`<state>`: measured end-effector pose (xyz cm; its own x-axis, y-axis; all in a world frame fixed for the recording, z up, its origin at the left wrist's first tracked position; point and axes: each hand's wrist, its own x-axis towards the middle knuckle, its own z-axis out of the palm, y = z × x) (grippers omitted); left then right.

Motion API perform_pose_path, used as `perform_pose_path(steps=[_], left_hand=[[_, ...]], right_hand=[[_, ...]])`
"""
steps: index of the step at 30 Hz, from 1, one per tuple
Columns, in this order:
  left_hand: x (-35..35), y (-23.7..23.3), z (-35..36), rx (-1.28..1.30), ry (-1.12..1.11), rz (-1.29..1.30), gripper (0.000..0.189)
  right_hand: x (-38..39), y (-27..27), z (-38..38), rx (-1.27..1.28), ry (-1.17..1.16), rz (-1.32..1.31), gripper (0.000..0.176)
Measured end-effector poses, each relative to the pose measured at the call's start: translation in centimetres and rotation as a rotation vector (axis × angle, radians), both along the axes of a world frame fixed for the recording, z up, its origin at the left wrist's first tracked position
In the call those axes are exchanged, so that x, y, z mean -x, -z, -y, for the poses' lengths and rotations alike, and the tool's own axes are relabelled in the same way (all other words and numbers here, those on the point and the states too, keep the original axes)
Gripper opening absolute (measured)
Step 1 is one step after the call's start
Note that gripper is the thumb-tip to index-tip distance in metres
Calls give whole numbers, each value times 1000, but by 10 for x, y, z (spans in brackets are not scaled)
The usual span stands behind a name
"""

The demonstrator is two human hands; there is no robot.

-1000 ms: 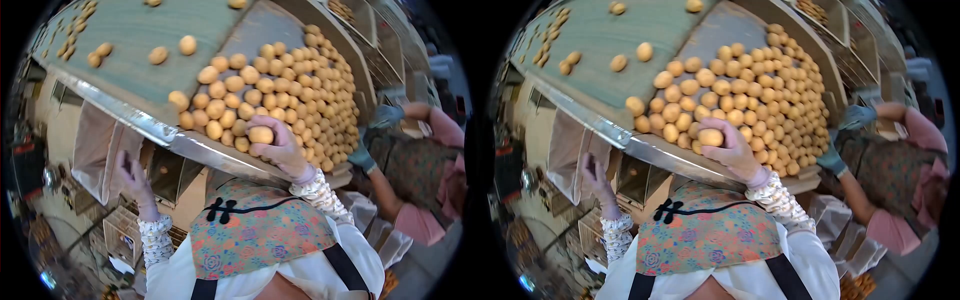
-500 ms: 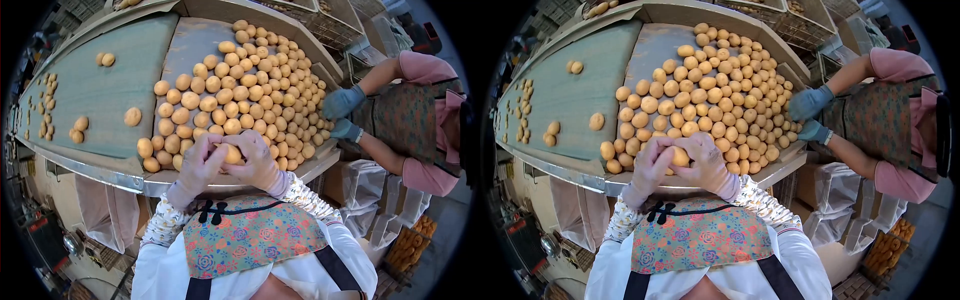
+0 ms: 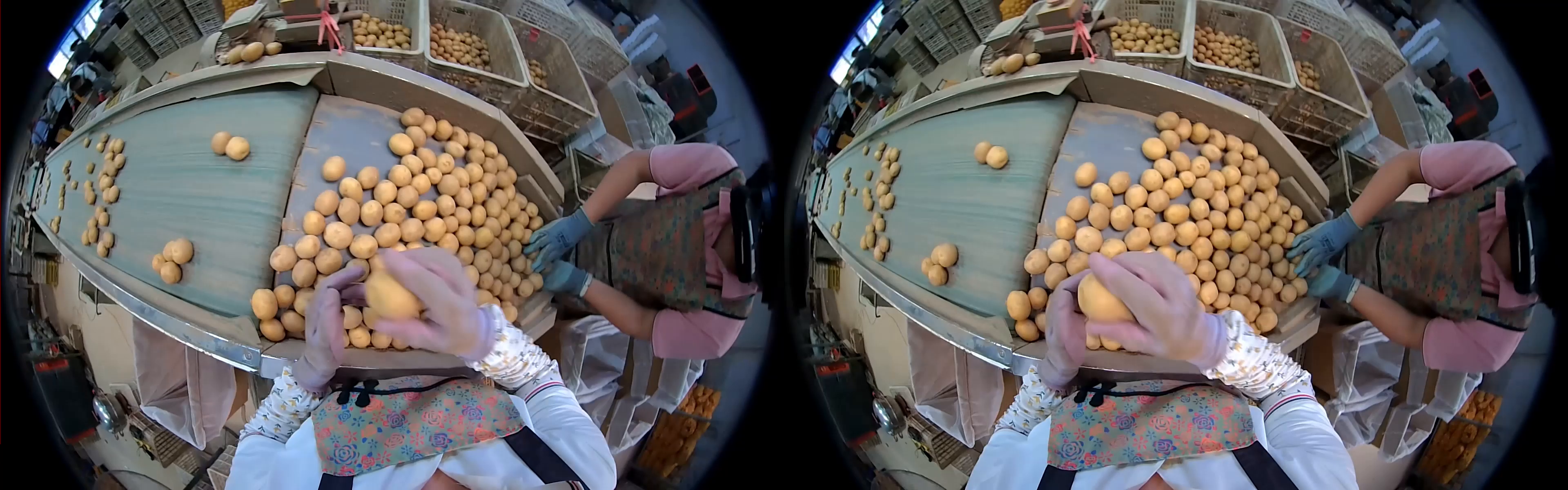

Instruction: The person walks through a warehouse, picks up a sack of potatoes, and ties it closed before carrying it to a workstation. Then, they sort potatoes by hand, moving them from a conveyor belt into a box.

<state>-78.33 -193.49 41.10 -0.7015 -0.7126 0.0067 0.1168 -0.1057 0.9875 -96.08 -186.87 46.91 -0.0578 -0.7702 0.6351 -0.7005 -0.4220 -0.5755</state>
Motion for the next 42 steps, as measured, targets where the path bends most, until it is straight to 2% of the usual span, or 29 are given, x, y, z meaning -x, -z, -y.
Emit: perform_pose_path(steps=[2, 4, 5, 6, 7, 8, 9, 10, 11, 12, 13, 15, 18, 19, 21, 23, 25, 27, 29, 30, 31, 32, 33, 34, 35, 37, 39, 40, 42], left_hand=[[2, 12, -8, -151, -29, -126, 40], [-1, 13, -10, -66, 33, -50, 35], [-2, 11, -9, -21, 76, -9, 33], [-3, 5, -8, -93, 125, 67, 24], [-6, 4, -11, -16, 163, 87, 23], [-5, 5, -13, 65, 198, 102, 21], [-3, 9, -15, 138, 221, 109, 20], [1, 15, -14, 447, 177, 182, 20], [2, 19, -17, 632, 175, 268, 19], [3, 22, -20, 817, 195, 360, 19], [4, 25, -22, 1006, 222, 450, 19], [12, 21, -27, 837, 226, 442, 18], [10, 35, -34, 716, 182, 415, 21], [8, 45, -32, 702, 243, 394, 26], [13, 29, -24, 643, 344, 431, 17], [17, 22, -20, 712, 317, 351, 20], [30, 10, -25, 438, 530, 648, 21], [53, -26, -20, 166, 690, 934, 22], [40, -29, -12, 332, 630, 819, 22], [15, -7, -19, 620, 501, 557, 23], [-2, 10, -22, 893, 360, 285, 23], [-6, 13, -23, 805, 392, 269, 23], [-9, 8, -24, 798, 385, 257, 22], [-7, 3, -23, 796, 385, 241, 21], [-4, -2, -21, 794, 380, 225, 20], [-5, -9, -21, 742, 390, 240, 16], [-2, -11, -22, 752, 472, 292, 14], [-1, -9, -23, 752, 489, 302, 13], [0, -15, -24, 768, 443, 308, 14]], right_hand=[[17, -46, 16, 296, 134, -196, 49], [57, -74, 61, 435, 471, -362, 44], [89, -77, 94, 361, 666, -407, 42], [116, -73, 121, 231, 800, -433, 41], [130, -60, 137, 102, 827, -448, 40], [133, -42, 137, 103, 465, -368, 40], [114, -27, 128, -33, 304, -412, 41], [83, -30, 107, 18, 90, -302, 35], [55, -63, 79, -651, 60, -369, 32], [29, -84, 68, -848, -18, -363, 33], [9, -62, 55, -534, -5, -503, 29], [-22, -56, 28, -322, -193, -533, 29], [-49, -55, 7, -314, -430, -473, 29], [-51, -54, 3, -314, -476, -453, 29], [-54, -53, -3, -312, -541, -429, 30], [-54, -54, -4, -308, -586, -414, 30], [-49, -55, -2, -319, -626, -388, 31], [-39, -54, 8, -372, -648, -359, 31], [-13, -47, 29, -588, -558, -235, 32], [2, -34, 43, -699, -421, -126, 32], [24, 24, 55, -444, -193, -107, 41], [40, 71, 55, -228, 159, -251, 49], [39, 96, 31, -477, 383, -399, 65], [24, 115, 10, -459, 442, -456, 72], [3, 128, -10, -419, 378, -323, 78], [-24, 149, -40, -447, 314, -693, 80], [-2, 125, -49, -482, 126, -417, 83], [6, 122, -53, -489, 165, -395, 87], [0, 124, -70, -510, 237, -294, 78]])
